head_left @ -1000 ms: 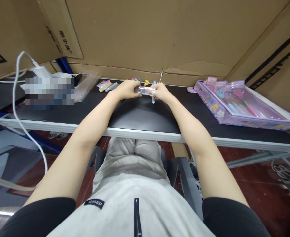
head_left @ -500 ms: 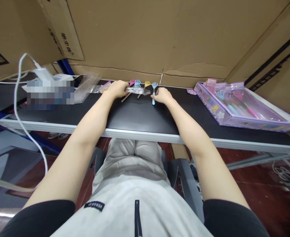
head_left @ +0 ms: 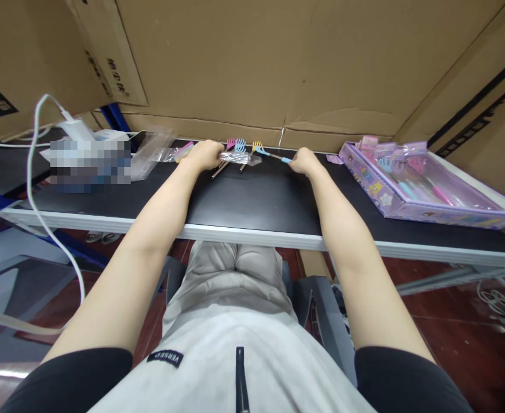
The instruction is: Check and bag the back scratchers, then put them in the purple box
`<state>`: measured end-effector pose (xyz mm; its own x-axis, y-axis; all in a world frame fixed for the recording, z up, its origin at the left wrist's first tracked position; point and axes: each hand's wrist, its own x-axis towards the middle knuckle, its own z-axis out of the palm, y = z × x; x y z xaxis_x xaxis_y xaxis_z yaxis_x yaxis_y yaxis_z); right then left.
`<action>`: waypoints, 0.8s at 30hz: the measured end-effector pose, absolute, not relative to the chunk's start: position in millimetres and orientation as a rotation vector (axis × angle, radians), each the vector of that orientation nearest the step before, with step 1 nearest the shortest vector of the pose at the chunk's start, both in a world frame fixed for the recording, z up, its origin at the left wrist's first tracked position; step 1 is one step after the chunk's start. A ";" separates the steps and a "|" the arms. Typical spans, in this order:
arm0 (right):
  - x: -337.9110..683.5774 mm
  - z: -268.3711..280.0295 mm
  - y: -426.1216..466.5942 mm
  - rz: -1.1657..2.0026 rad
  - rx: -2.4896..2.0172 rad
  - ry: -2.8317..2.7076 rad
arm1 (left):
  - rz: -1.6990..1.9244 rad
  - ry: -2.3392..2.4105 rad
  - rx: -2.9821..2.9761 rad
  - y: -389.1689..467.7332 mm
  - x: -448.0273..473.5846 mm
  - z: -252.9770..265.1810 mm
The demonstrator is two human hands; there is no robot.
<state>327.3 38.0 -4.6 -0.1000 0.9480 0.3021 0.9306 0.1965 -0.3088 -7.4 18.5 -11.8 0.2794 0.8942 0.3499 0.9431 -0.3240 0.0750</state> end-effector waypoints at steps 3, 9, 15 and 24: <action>345.8 17.7 32.6 0.177 -1.824 -1.943 | -0.514 -1.701 -2.394 18.8 -7.7 -11.7; 364.5 58.4 2.8 0.396 -1.627 -2.060 | -0.409 -1.717 -2.376 13.1 -4.9 -7.3; 366.2 63.6 -6.0 0.340 -1.637 -2.119 | -0.473 -1.750 -2.390 10.7 -4.4 -5.1; 354.3 62.4 -8.3 0.383 -1.618 -2.113 | -0.594 -1.729 -2.462 12.9 -3.8 -7.5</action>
